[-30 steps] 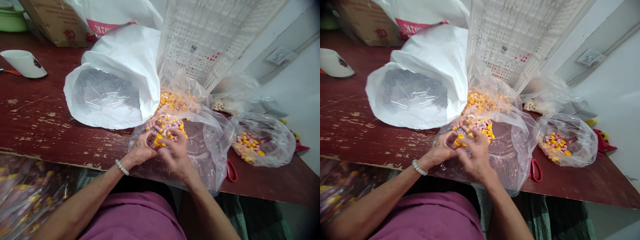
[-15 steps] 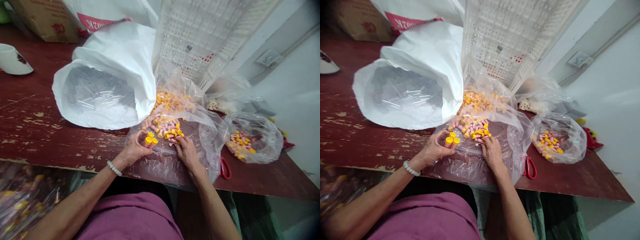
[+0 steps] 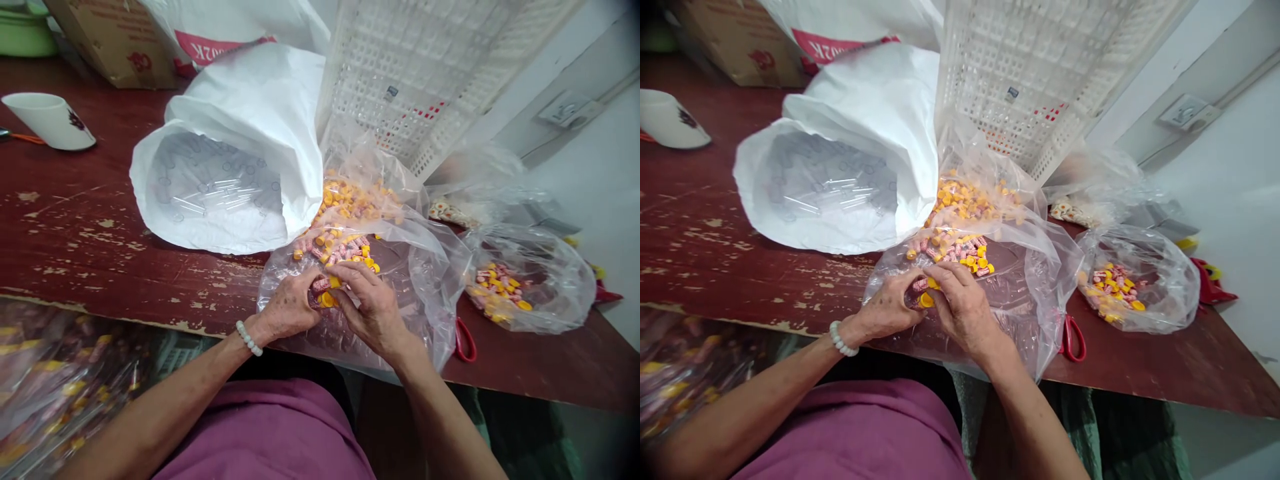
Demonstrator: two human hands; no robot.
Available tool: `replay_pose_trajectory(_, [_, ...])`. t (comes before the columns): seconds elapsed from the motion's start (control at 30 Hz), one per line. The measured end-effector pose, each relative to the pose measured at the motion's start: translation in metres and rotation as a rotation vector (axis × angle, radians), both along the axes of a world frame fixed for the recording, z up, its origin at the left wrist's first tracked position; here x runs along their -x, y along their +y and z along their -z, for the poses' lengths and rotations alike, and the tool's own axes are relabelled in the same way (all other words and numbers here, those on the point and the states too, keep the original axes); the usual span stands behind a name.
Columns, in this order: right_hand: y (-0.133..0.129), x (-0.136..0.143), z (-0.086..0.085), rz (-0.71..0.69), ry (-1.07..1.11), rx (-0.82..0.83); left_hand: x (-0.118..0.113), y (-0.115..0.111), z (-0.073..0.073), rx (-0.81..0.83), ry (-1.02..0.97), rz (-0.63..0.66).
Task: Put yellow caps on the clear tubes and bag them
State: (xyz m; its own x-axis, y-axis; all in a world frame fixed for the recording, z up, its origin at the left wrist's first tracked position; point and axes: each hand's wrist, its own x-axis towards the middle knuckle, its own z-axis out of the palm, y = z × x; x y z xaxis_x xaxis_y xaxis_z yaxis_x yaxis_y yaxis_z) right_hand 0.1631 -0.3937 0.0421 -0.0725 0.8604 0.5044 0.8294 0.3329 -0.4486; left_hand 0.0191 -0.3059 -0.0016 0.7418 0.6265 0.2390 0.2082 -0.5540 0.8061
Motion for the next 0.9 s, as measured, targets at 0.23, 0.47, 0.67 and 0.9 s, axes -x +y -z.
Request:
replay_pose_trajectory(0.23, [-0.001,0.014,0.016,0.181,0.067,-0.045,0.001,0.001,0.005,0.045,0.066,-0.018])
replay_pose_trajectory(0.47, [0.012,-0.030,0.037,0.250,0.030,0.038,0.004,0.009,0.009,0.402,-0.057,-0.113])
replay_pose_trajectory(0.67, [0.012,-0.103,0.077,0.556,-0.092,0.281,0.011,0.015,-0.006,0.819,-0.260,-0.227])
replay_pose_trajectory(0.9, [0.001,-0.080,0.060,0.509,0.183,0.183,0.008,0.015,0.011,0.543,-0.204,-0.204])
